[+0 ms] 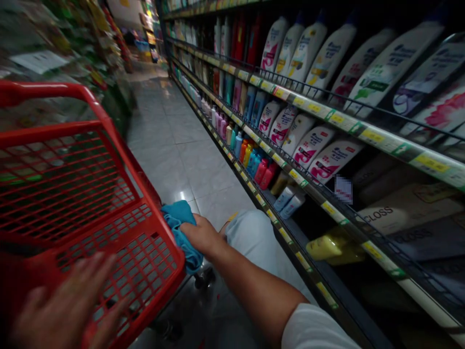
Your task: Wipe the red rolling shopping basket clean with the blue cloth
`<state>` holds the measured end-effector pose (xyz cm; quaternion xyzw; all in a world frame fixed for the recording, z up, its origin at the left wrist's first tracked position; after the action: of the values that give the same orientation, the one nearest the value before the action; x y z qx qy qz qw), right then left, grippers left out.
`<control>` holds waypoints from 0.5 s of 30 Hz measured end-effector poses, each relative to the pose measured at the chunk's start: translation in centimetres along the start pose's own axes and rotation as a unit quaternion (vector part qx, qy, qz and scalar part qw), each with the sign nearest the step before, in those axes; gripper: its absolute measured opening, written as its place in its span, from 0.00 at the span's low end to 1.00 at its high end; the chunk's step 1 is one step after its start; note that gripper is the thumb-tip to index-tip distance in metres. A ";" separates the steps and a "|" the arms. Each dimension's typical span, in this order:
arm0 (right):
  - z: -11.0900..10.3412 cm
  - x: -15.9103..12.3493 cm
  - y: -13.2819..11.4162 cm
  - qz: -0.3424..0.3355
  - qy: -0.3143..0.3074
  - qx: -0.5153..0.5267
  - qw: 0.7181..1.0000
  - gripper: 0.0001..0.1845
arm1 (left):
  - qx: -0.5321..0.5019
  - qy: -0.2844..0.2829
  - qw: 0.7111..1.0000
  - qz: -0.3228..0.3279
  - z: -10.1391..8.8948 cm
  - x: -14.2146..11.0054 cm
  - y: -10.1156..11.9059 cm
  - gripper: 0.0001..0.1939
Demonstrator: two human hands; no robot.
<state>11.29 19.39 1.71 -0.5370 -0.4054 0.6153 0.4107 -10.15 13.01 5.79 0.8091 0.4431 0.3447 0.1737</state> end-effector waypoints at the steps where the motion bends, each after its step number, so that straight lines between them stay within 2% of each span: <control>1: 0.0 -0.2 1.3 0.013 0.003 0.007 1.000 0.06 | 0.071 -0.005 0.997 0.020 0.8 -0.4 1.2 0.34; 2: 0.1 -0.4 2.4 0.025 0.003 0.005 1.000 0.07 | 0.121 -0.063 0.989 0.050 2.1 -0.7 2.6 0.37; 3: 0.3 -0.6 3.4 0.035 0.000 -0.003 0.999 0.08 | 0.147 -0.101 0.983 0.050 3.0 -0.9 3.8 0.38; 4: 0.5 -0.8 4.1 0.041 -0.005 -0.017 0.999 0.08 | 0.176 -0.114 0.977 0.033 3.6 -1.0 4.7 0.35; 5: 0.7 -0.8 4.3 0.038 -0.006 -0.037 0.999 0.09 | 0.214 -0.144 0.966 -0.020 4.1 -1.0 5.0 0.31; 7: 1.1 -0.7 3.3 -0.002 0.000 -0.068 0.998 0.12 | 0.264 -0.205 0.939 -0.085 4.6 -0.9 5.3 0.23; 10: 1.8 0.3 0.1 -0.122 -0.003 -0.062 0.991 0.23 | 0.284 -0.264 0.914 -0.117 3.8 -0.6 5.2 0.21; 12: 2.3 1.4 -0.4 -0.188 -0.013 -0.052 0.981 0.26 | 0.293 -0.275 0.906 -0.130 2.7 -0.3 5.1 0.23; 14: 2.9 2.5 1.6 -0.194 0.001 -0.081 0.978 0.26 | 0.300 -0.285 0.898 -0.152 2.1 0.3 4.8 0.27; 15: 3.2 3.0 3.5 -0.163 0.002 -0.101 0.981 0.26 | 0.302 -0.290 0.893 -0.163 2.0 0.5 4.7 0.28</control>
<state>7.56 20.84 -2.28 -0.5036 -0.5469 0.4950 0.4497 -5.77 10.93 7.35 0.8031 0.5814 -0.0891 0.0955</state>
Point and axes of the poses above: each hand's wrist, its own x-axis towards the middle knuckle, its own z-axis out of the palm, y = z × x, the point moved 5 cm from there along x, towards the middle knuckle, and after that the axes turned 7 degrees about -y, right-handed, at the moved point
